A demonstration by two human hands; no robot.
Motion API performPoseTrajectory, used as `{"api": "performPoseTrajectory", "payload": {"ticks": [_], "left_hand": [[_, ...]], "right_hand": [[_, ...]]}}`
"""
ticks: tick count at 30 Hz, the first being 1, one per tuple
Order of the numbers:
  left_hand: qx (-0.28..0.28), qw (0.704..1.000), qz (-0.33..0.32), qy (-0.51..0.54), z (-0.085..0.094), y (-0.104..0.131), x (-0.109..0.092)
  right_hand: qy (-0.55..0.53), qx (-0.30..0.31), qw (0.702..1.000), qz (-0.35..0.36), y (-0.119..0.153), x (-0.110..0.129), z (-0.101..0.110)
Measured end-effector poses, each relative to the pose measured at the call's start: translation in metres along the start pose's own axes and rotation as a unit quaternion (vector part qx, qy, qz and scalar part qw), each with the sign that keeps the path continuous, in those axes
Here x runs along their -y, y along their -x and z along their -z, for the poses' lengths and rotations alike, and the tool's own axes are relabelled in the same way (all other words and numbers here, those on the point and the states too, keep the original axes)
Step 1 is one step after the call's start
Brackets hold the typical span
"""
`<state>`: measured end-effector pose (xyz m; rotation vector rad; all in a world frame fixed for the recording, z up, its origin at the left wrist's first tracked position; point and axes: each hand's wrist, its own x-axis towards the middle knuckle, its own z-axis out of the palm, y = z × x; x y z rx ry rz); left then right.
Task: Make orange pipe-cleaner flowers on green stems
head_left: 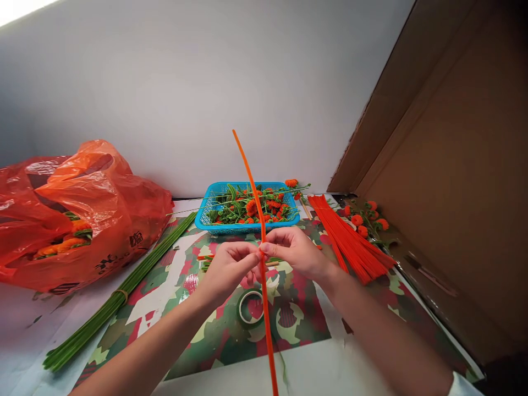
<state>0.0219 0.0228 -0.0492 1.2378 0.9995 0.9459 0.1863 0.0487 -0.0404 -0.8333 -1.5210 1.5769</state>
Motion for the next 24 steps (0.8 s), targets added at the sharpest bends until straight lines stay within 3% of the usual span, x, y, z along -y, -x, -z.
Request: {"api": "performPoseTrajectory", "payload": {"ticks": [13,24], "left_hand": [[-0.019,1.000,0.009,-0.005,-0.0024,0.0000,0.0025],[0.005,0.977,0.126,0.170,-0.0055,-0.0026,0.0033]], "right_hand": [[0.027,-0.002,1.000,-0.004,-0.0003,-0.0018,-0.0003],[-0.032,0.016,0.999,0.003,-0.0015,-0.0027,-0.0023]]}}
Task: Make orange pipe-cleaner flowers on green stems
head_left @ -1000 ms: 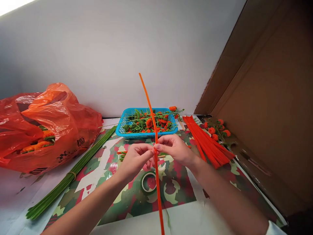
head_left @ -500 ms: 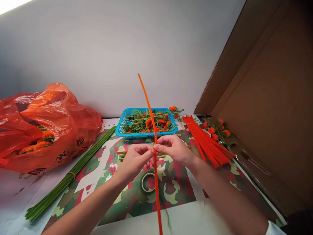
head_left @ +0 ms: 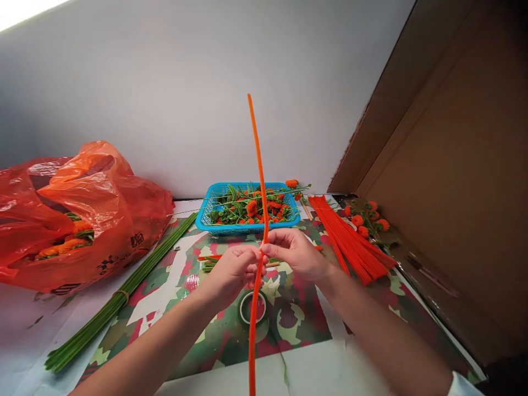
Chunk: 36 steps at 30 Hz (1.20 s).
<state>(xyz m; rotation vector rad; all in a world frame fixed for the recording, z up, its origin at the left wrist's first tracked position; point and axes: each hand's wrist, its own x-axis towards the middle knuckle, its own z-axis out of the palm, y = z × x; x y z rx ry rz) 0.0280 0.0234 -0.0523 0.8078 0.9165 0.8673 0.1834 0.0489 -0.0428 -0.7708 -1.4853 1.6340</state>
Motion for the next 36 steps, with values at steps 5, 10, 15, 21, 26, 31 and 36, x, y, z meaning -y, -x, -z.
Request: {"api": "performPoseTrajectory", "payload": {"ticks": [5,10,15,21,26,31,36], "left_hand": [[0.031,0.993,0.064,0.092,0.000,-0.001,0.005],[0.040,0.993,0.010,0.114,-0.008,0.002,0.009],[0.029,0.996,-0.034,0.073,-0.007,0.003,0.006],[0.042,0.997,-0.040,0.055,-0.002,0.003,-0.001],[0.041,0.998,-0.039,0.037,-0.001,0.002,0.001],[0.041,0.993,-0.096,-0.056,0.000,0.003,0.002],[-0.012,0.937,-0.243,-0.249,-0.005,0.014,-0.005]], "right_hand": [[-0.026,0.014,1.000,0.005,0.000,-0.004,0.000],[-0.051,0.022,0.998,0.009,0.001,-0.006,0.003],[-0.050,0.003,0.998,0.023,0.002,-0.002,0.005],[-0.024,-0.014,0.999,0.017,0.002,0.004,0.005],[-0.013,-0.007,1.000,0.026,0.002,0.004,0.004],[-0.015,-0.016,1.000,-0.005,0.003,0.003,0.005],[-0.095,-0.005,0.991,-0.089,0.003,0.002,0.008]]}}
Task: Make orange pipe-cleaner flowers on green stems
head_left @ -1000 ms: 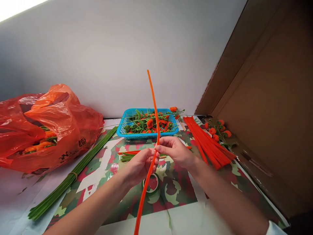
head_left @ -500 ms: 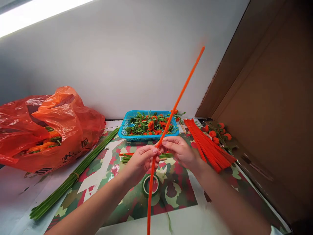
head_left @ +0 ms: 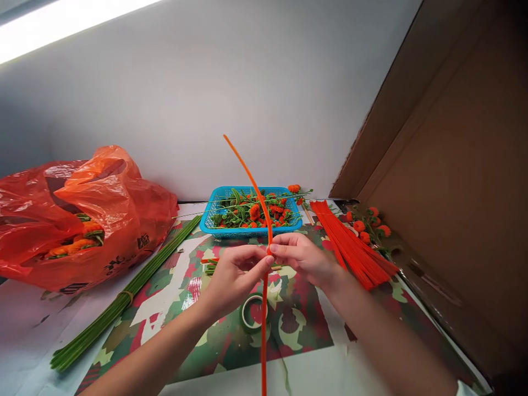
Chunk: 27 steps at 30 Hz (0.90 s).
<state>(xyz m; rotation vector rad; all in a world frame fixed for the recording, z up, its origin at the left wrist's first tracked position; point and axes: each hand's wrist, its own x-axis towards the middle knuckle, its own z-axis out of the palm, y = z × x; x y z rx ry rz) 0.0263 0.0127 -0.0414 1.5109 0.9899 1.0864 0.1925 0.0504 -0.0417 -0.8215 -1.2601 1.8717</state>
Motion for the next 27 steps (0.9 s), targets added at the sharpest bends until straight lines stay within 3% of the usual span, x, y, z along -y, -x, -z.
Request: {"api": "performPoseTrajectory", "payload": {"ticks": [4,6,8,12,14,16,18,19,21,23,27], "left_hand": [[0.008,1.000,0.004,-0.015,0.002,0.000,-0.006],[0.012,0.999,0.045,0.018,0.003,-0.002,-0.006],[0.041,0.990,0.106,0.078,0.003,-0.002,-0.006],[0.218,0.938,0.199,0.183,-0.007,0.011,-0.013],[0.274,0.921,0.222,0.163,-0.012,0.020,-0.020],[0.251,0.945,0.187,0.091,-0.012,0.024,-0.026],[0.167,0.979,0.106,-0.055,-0.007,0.022,-0.029],[0.125,0.980,0.063,-0.144,-0.003,0.019,-0.028],[0.058,0.953,-0.005,-0.298,0.008,0.010,-0.026],[0.040,0.925,-0.032,-0.378,0.020,0.001,-0.023],[-0.016,0.868,-0.049,-0.494,0.040,-0.010,-0.019]], "right_hand": [[-0.039,0.007,0.998,-0.049,0.002,0.000,-0.004],[-0.012,-0.010,1.000,-0.022,0.003,0.001,-0.007],[0.027,-0.070,0.996,0.050,0.004,0.006,-0.008],[0.001,-0.245,0.947,0.210,0.009,0.031,0.011],[-0.028,-0.312,0.913,0.261,0.014,0.048,0.030],[-0.067,-0.382,0.877,0.284,0.019,0.063,0.049],[-0.125,-0.423,0.859,0.260,0.024,0.074,0.064],[-0.143,-0.427,0.859,0.244,0.026,0.078,0.070],[-0.157,-0.444,0.855,0.218,0.028,0.081,0.080],[-0.140,-0.487,0.838,0.200,0.029,0.082,0.086],[-0.034,-0.642,0.731,0.229,0.036,0.089,0.088]]}}
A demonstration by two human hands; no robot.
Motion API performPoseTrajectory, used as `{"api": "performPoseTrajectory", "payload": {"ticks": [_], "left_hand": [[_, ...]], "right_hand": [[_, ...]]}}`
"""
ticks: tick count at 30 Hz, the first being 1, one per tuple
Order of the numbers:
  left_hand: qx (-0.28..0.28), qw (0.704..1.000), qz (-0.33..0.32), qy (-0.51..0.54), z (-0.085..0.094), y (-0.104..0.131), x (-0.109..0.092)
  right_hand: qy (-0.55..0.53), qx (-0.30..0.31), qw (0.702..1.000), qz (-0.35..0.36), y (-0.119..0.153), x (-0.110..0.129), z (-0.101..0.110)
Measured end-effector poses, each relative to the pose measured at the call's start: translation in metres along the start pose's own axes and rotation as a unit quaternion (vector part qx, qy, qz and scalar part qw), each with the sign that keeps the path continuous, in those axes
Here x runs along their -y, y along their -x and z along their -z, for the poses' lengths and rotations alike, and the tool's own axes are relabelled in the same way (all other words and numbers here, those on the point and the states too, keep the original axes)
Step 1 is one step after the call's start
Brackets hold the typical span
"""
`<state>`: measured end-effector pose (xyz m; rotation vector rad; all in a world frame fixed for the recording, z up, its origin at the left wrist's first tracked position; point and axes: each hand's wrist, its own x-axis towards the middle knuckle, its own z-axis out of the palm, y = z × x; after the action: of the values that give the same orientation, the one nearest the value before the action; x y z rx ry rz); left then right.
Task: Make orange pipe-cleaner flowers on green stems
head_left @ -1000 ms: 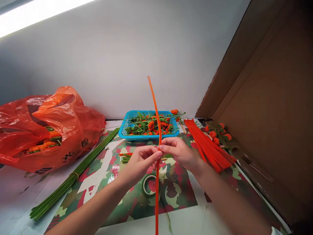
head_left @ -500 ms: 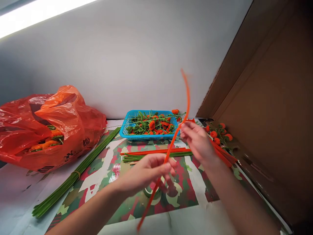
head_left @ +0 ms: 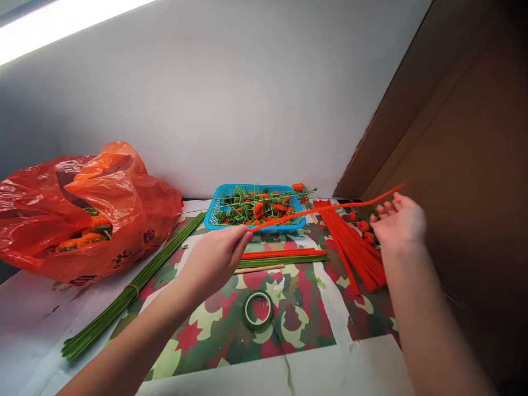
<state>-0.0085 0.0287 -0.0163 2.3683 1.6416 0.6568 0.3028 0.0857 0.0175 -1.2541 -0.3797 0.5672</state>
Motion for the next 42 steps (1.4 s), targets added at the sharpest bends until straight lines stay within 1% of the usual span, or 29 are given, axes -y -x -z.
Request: {"api": "performPoseTrajectory", "payload": {"ticks": [2,3,4,5,6,7,8,9,10,11,12,13,14,16,17,18,19,21,22,25,27,32,33,34,35,36,38,40,42], "left_hand": [[-0.028,0.999,-0.001,-0.034,0.003,-0.001,0.006],[-0.042,0.998,0.000,-0.040,0.004,-0.002,0.007],[-0.045,0.998,-0.013,-0.042,0.004,-0.001,0.007],[-0.045,0.998,-0.029,-0.037,0.004,-0.001,0.007],[-0.041,0.997,-0.051,-0.029,0.003,0.000,0.006],[-0.034,0.996,-0.077,-0.016,0.001,0.001,0.004],[-0.027,0.995,-0.101,-0.001,0.000,0.002,0.002],[-0.021,0.992,-0.120,0.016,-0.001,0.003,0.001],[-0.014,0.991,-0.133,0.033,-0.002,0.004,-0.001],[-0.006,0.989,-0.138,0.052,-0.002,0.004,-0.002],[0.001,0.988,-0.136,0.073,-0.001,0.004,-0.002],[0.005,0.987,-0.128,0.096,0.000,0.003,-0.001],[0.008,0.987,-0.114,0.116,0.001,0.001,0.002],[0.013,0.988,-0.078,0.134,0.000,-0.003,0.009],[0.033,0.992,-0.054,0.112,-0.002,-0.004,0.013],[0.065,0.995,-0.031,0.072,-0.006,-0.005,0.017],[0.120,0.992,-0.016,0.036,-0.012,-0.005,0.021],[0.224,0.974,0.029,-0.032,-0.025,-0.004,0.024],[0.233,0.971,0.039,-0.046,-0.032,-0.003,0.024],[0.227,0.970,0.051,-0.065,-0.047,-0.001,0.020],[0.226,0.971,0.054,-0.060,-0.048,-0.001,0.017],[0.215,0.976,0.030,0.011,-0.032,-0.001,0.016],[0.201,0.978,0.030,0.052,-0.029,-0.001,0.015],[0.182,0.975,0.032,0.124,-0.026,-0.001,0.014],[0.161,0.965,0.038,0.206,-0.025,-0.002,0.013],[0.145,0.945,0.053,0.290,-0.025,-0.002,0.011],[0.125,0.883,0.105,0.440,-0.028,-0.003,0.007],[0.108,0.817,0.162,0.543,-0.033,-0.005,0.003],[0.090,0.770,0.198,0.600,-0.035,-0.007,0.000]], "right_hand": [[0.006,-0.045,0.995,0.087,0.008,0.007,0.003],[0.004,-0.067,0.986,0.155,0.015,0.009,0.005],[0.008,-0.091,0.954,0.287,0.026,0.010,0.006],[0.029,-0.053,0.915,0.398,0.038,0.010,0.007],[0.067,0.023,0.880,0.469,0.051,0.008,0.007],[0.122,0.123,0.838,0.518,0.065,0.003,0.007],[0.167,0.232,0.784,0.552,0.079,-0.002,0.006],[0.211,0.349,0.727,0.552,0.092,-0.009,0.004],[0.257,0.442,0.677,0.530,0.102,-0.016,0.002],[0.288,0.503,0.640,0.504,0.110,-0.022,0.000],[0.300,0.541,0.622,0.481,0.115,-0.028,-0.001],[0.306,0.563,0.615,0.459,0.118,-0.032,-0.003],[0.311,0.577,0.618,0.434,0.118,-0.035,-0.004],[0.303,0.576,0.652,0.390,0.115,-0.037,-0.004],[0.302,0.569,0.669,0.370,0.113,-0.036,-0.004],[0.301,0.562,0.684,0.356,0.111,-0.035,-0.004],[0.302,0.557,0.693,0.345,0.109,-0.034,-0.004],[0.301,0.552,0.700,0.339,0.106,-0.034,-0.003],[0.297,0.551,0.702,0.340,0.106,-0.034,-0.004],[0.291,0.542,0.711,0.341,0.106,-0.035,-0.004],[0.295,0.539,0.713,0.336,0.107,-0.036,-0.005],[0.301,0.574,0.704,0.291,0.114,-0.037,-0.005],[0.296,0.586,0.702,0.276,0.117,-0.038,-0.005],[0.292,0.598,0.700,0.261,0.120,-0.041,-0.005],[0.290,0.606,0.699,0.246,0.123,-0.044,-0.005],[0.293,0.610,0.699,0.233,0.126,-0.047,-0.006],[0.304,0.607,0.703,0.211,0.130,-0.054,-0.007],[0.311,0.600,0.709,0.201,0.131,-0.060,-0.009],[0.312,0.598,0.711,0.198,0.131,-0.064,-0.010]]}}
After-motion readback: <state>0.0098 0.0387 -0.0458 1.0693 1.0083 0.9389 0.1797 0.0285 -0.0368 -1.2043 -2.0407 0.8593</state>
